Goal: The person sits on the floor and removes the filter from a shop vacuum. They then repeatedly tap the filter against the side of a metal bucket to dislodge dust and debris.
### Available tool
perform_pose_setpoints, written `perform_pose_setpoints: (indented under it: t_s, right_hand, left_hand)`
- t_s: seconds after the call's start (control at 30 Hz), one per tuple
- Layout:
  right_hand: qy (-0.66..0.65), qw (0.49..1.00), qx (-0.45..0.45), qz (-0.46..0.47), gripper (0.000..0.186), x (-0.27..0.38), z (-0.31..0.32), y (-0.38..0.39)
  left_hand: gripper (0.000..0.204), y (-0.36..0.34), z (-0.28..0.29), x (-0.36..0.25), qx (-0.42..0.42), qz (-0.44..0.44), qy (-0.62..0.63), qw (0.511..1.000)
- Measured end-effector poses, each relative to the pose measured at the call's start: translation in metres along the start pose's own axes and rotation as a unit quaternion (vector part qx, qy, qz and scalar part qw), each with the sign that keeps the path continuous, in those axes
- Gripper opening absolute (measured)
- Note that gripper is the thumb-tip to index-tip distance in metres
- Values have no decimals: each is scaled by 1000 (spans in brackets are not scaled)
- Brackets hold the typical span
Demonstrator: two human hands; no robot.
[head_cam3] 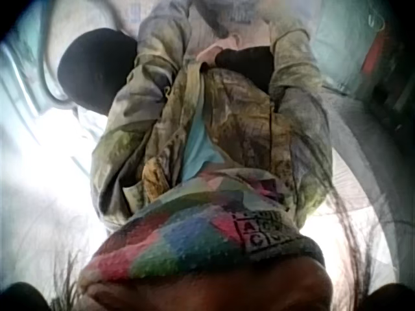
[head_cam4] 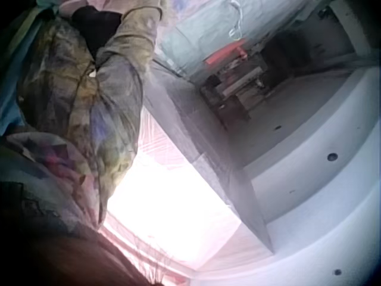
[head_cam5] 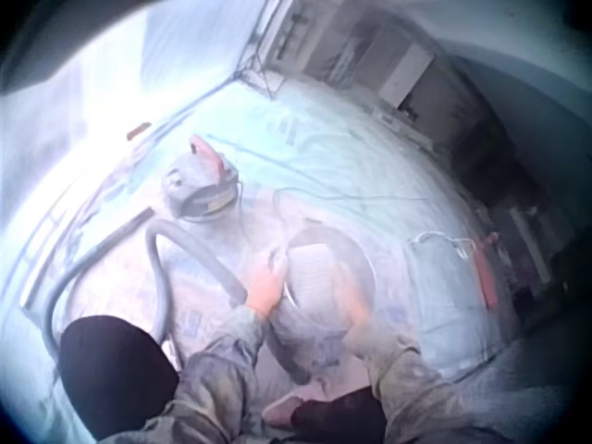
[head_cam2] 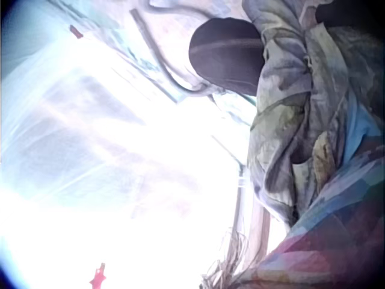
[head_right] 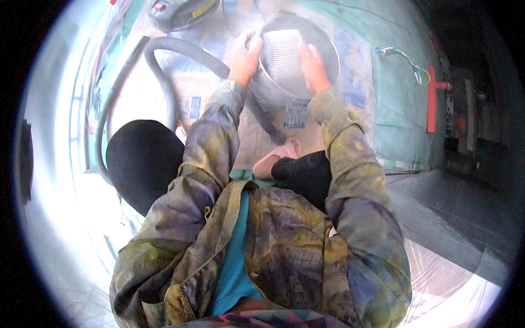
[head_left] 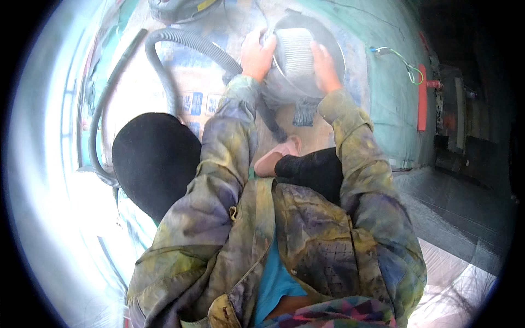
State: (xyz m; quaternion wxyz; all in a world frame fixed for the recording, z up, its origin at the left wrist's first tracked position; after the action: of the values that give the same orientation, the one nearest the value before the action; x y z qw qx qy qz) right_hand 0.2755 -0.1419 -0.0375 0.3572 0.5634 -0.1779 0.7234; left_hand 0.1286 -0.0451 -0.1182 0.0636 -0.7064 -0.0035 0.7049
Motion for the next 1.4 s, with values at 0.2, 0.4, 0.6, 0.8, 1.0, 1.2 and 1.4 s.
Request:
perform_pose_setpoints:
  t_s: [0.2, 0.4, 0.6, 0.8, 1.0, 1.2, 1.4]
  right_hand:
    - [-207, 956, 186, -94, 42, -29, 31, -26]
    - [-352, 875, 290, -164, 40, 25, 42, 9]
    - [-198, 941, 171, -216, 38, -8, 9, -23]
    - [-259, 964, -49, -17, 37, -5, 29, -29]
    - [-6, 991, -135, -4, 47, -6, 23, -24]
    - [-23, 980, -198, -10, 49, -1, 27, -13]
    - [-172, 970, -163, -51, 51, -10, 16, -14]
  left_hand:
    - [49, -6, -8, -1, 12, -7, 38, 999]
    - [49, -7, 1, -7, 6, -24, 25, 999]
    - [47, -5, -1, -5, 16, -38, 23, 999]
    - [46, -8, -3, -2, 12, -37, 40, 998]
    - [49, -5, -4, -9, 32, -12, 35, 999]
    - [47, -4, -1, -8, -17, -44, 16, 999]
    - [39, -8, -1, -3, -23, -44, 40, 998]
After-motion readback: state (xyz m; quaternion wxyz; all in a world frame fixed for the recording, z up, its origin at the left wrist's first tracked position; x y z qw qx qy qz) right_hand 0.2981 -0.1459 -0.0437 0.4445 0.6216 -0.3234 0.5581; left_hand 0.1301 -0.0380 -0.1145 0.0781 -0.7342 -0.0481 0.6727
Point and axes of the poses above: each hand's wrist, its own y-axis away from the middle knuckle, its own z-axis out of the back of the hand, x = y × z, the point moved 2 cm from there along -y, towards the middle knuckle, and after that the axes turned 8 degrees about -x, right-handed, at the moved point
